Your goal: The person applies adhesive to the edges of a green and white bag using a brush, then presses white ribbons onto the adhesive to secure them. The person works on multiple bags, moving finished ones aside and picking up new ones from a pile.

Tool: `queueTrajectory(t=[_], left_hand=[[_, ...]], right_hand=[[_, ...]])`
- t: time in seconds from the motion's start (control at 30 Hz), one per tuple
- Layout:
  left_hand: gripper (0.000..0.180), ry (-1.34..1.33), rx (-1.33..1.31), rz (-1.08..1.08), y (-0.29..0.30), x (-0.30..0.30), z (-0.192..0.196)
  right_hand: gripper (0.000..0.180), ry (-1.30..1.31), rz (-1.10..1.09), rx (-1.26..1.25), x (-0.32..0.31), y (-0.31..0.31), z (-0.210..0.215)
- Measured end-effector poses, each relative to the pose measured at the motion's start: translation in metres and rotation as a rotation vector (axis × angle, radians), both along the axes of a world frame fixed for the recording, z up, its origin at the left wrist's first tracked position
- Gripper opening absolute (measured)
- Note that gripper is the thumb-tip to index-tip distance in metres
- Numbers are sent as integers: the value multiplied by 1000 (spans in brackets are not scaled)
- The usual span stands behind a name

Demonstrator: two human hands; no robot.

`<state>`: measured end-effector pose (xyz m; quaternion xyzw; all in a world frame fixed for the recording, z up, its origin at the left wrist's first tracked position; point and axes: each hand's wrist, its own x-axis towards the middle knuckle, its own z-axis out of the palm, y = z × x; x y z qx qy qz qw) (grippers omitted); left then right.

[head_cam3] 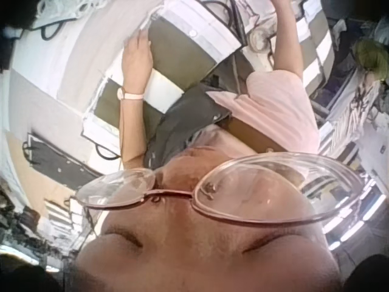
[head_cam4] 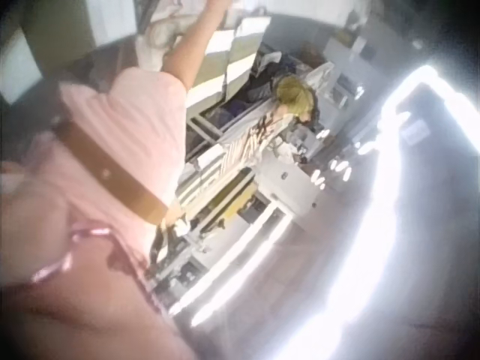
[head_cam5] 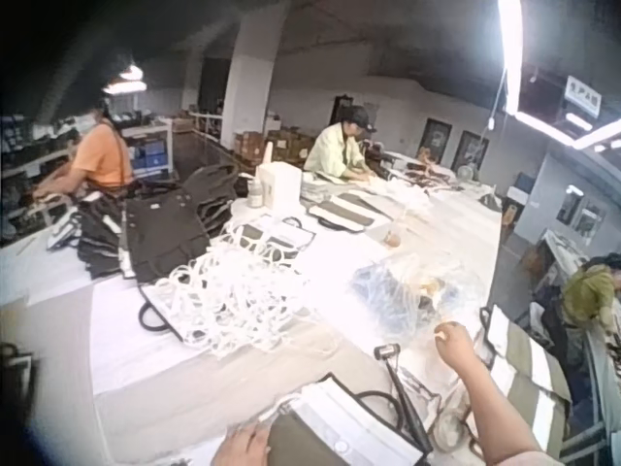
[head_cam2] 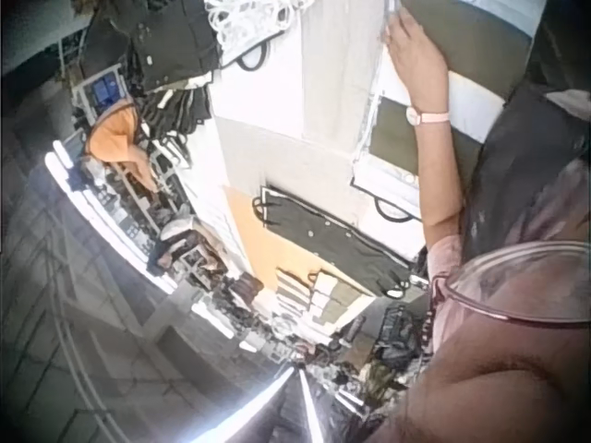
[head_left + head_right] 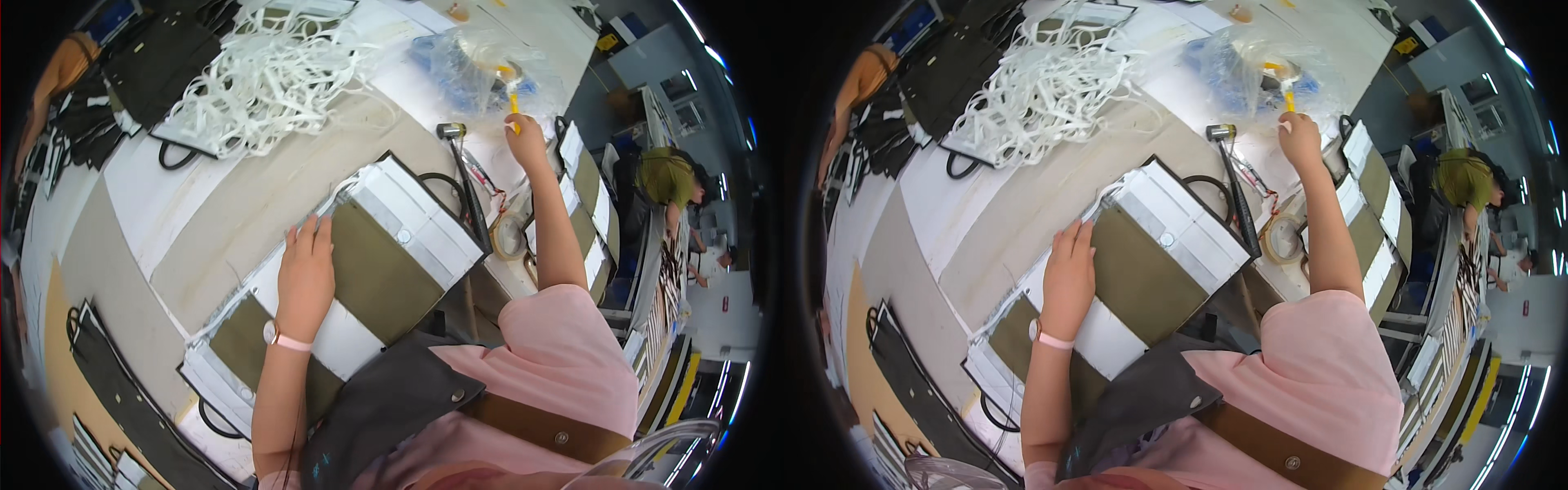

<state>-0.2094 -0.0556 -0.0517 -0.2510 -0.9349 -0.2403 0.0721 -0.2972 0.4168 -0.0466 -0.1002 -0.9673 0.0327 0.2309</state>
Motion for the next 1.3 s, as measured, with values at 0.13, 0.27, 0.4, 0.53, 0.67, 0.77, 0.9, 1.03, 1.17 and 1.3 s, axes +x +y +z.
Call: queueTrajectory(t=[0.13, 0.27, 0.4, 0.53, 0.67, 0.77, 0.9, 1.03, 1.17, 1.3], left_hand=[[43, 1, 32, -47, 6, -3, -10], [42, 10, -5, -38, 9, -5, -12], [37, 69, 9, -40, 10, -8, -16], [37, 81, 36, -46, 13, -7, -17], [39, 60, 30, -32, 12, -6, -19], [43, 10, 40, -52, 12, -8, -15], [41, -1, 67, -68, 13, -7, -13], [40, 4, 79, -70, 14, -7, -14], [40, 35, 62, -65, 13, -6, -17], [41, 57, 69, -38, 15, -5, -19]], right_hand=[[18, 20, 9, -130, -6, 28, -21], [19, -42, -43, -176, -8, 29, -18], [19, 271, 37, -410, 22, -12, 5], [20, 364, 115, -661, 76, -97, 31], [37, 109, 662, -1152, 91, -202, 67], [37, -4, 862, -1202, 79, -240, 69], [37, -24, 903, -553, 44, -246, 37], [39, -141, 917, -250, 28, -249, 6], [39, -92, 951, -143, 23, -258, -7], [40, -134, 945, -146, 14, -255, -14]])
